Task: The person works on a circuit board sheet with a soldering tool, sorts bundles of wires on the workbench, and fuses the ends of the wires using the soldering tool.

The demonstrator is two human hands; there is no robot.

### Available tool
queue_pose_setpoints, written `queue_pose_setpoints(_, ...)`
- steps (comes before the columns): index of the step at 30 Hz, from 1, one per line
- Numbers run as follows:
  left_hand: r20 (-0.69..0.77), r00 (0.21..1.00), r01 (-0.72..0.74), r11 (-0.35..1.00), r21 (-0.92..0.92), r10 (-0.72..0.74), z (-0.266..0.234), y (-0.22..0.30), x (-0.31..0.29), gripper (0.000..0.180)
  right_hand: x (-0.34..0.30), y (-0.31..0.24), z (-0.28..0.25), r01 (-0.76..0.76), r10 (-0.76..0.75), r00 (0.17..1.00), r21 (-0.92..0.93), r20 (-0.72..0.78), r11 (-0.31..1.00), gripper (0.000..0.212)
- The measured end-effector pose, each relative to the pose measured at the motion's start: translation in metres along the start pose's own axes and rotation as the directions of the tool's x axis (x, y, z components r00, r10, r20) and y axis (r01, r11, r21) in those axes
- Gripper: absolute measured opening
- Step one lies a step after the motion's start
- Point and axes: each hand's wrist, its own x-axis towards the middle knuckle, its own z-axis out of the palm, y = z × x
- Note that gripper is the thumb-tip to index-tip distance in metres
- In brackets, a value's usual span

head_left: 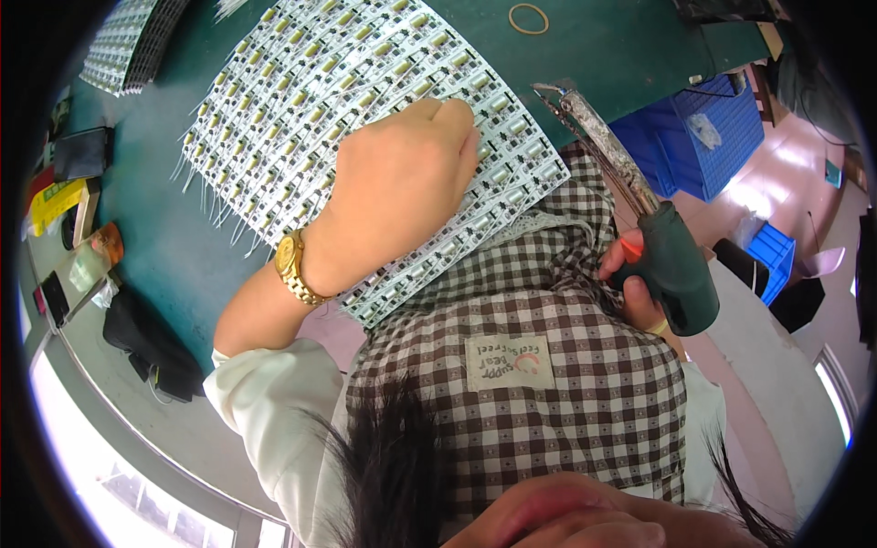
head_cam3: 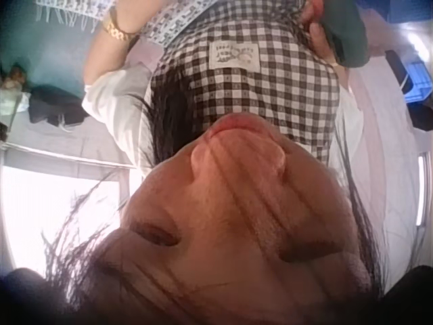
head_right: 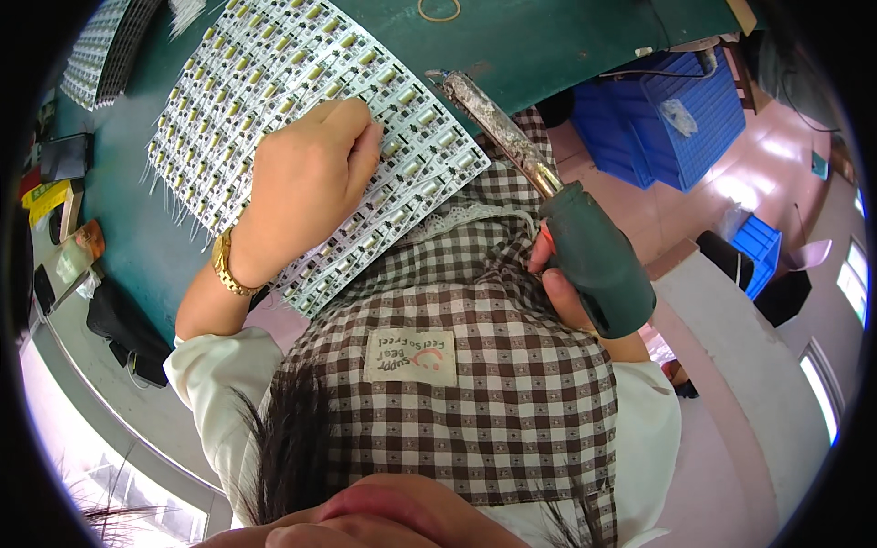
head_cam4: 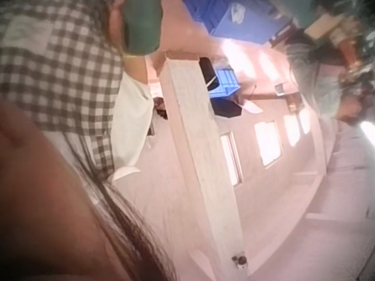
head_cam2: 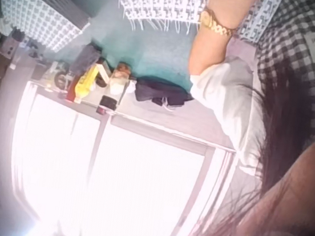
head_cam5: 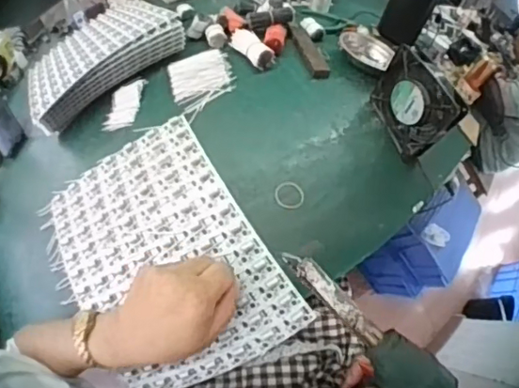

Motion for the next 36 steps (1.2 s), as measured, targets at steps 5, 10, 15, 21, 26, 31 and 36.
queue_pose_setpoints(5, 0.075, 0.996, 0.047, 0.999, 0.004, -0.047, -0.005, 0.001, 0.002, 0.015, 0.002, 0.002, -0.008, 0.031, -0.033, 0.995, 0.02, 0.096, 0.999, 0.016)
queue_pose_setpoints(10, 0.11, 0.993, 0.046, 0.997, -0.066, -0.038, -0.007, -0.002, 0.002, 0.015, -0.006, 0.008, -0.004, 0.01, -0.012, 0.996, 0.024, 0.088, 1.0, 0.021)
queue_pose_setpoints(15, 0.109, 0.993, 0.058, 0.998, -0.04, -0.053, -0.006, 0.001, 0.001, 0.017, -0.008, 0.025, -0.005, 0.125, -0.125, 0.976, 0.014, 0.177, 0.992, 0.045)
queue_pose_setpoints(21, 0.101, 0.994, 0.052, 0.998, -0.042, -0.047, -0.005, 0.002, 0.003, 0.017, -0.013, 0.029, 0.001, 0.07, -0.081, 0.992, 0.119, 0.094, 0.99, 0.043)
queue_pose_setpoints(26, 0.082, 0.995, 0.066, 0.995, -0.075, -0.06, -0.006, 0.004, -0.002, 0.019, -0.001, 0.014, 0.008, 0.125, -0.125, 0.992, 0.172, -0.005, 0.977, 0.021)
queue_pose_setpoints(31, 0.037, 0.999, 0.04, 0.998, -0.054, -0.038, -0.002, 0.005, -0.004, 0.021, -0.011, 0.023, 0.003, -0.062, 0.049, 0.996, 0.204, 0.068, 0.977, 0.018)
queue_pose_setpoints(36, 0.063, 0.996, 0.072, 0.997, -0.032, -0.07, -0.003, 0.005, -0.001, 0.024, -0.008, 0.021, 0.003, -0.016, 0.001, 0.997, 0.19, 0.079, 0.982, 0.018)
